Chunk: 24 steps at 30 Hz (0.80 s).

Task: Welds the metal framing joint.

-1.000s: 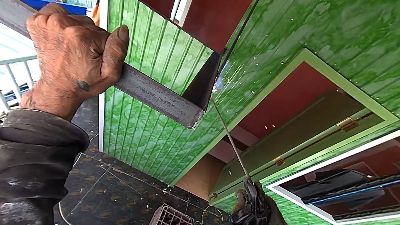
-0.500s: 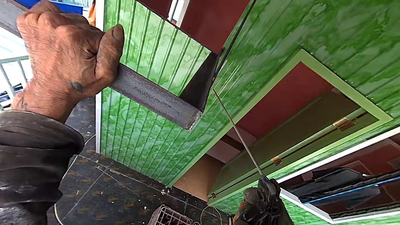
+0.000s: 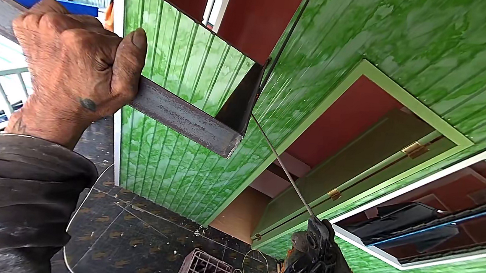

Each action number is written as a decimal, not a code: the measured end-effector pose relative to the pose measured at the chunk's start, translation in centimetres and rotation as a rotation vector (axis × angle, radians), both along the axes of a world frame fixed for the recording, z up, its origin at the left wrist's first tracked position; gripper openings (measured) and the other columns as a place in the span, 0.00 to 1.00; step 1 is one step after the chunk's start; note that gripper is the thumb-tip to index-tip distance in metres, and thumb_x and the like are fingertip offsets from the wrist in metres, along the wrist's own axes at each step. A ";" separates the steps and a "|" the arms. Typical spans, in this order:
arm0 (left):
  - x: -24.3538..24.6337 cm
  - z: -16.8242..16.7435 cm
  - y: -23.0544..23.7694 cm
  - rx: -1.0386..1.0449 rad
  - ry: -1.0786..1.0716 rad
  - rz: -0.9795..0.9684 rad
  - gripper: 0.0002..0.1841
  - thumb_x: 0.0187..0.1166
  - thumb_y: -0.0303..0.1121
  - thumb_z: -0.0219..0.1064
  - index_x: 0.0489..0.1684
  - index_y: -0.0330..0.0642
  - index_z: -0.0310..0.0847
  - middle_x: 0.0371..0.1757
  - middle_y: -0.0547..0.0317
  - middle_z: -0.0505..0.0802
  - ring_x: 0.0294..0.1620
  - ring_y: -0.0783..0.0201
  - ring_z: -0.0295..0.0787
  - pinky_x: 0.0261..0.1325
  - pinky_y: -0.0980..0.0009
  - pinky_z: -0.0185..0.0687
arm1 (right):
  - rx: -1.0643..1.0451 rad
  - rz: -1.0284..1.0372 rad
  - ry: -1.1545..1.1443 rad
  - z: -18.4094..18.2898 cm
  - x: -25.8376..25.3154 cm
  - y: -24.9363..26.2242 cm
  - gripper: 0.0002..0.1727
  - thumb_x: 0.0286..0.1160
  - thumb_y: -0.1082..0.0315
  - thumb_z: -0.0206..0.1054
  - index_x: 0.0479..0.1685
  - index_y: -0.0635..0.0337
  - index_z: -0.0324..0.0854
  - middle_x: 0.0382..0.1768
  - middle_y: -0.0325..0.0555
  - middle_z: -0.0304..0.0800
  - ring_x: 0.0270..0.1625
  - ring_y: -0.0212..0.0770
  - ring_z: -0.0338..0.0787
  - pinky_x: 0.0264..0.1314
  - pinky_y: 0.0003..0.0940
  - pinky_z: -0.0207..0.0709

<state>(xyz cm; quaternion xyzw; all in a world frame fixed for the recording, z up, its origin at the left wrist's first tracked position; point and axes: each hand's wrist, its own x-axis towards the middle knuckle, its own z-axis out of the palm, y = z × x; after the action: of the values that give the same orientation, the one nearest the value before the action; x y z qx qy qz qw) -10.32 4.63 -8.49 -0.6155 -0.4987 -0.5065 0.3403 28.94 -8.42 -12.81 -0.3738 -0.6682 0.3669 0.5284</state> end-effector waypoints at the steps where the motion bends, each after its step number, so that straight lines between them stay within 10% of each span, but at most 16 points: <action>1: 0.0 0.0 0.0 -0.003 -0.003 -0.001 0.32 0.93 0.45 0.44 0.09 0.40 0.50 0.11 0.42 0.65 0.17 0.40 0.67 0.30 0.45 0.56 | 0.000 0.000 -0.007 -0.1 0.1 0.0 0.24 0.68 0.65 0.80 0.61 0.53 0.76 0.39 0.26 0.92 0.34 0.23 0.90 0.34 0.24 0.89; 24: -0.3 -0.2 0.2 -0.003 0.003 -0.005 0.32 0.93 0.46 0.44 0.09 0.40 0.50 0.10 0.42 0.65 0.17 0.40 0.67 0.30 0.44 0.56 | 0.027 -0.012 -0.028 -0.4 0.1 0.7 0.24 0.68 0.64 0.79 0.61 0.56 0.76 0.36 0.29 0.91 0.31 0.25 0.90 0.30 0.26 0.89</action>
<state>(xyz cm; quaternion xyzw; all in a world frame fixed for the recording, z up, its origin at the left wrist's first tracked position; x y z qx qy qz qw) -10.60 4.78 -8.65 -0.6179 -0.4976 -0.5056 0.3389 28.99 -7.73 -13.22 -0.3758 -0.6781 0.3497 0.5260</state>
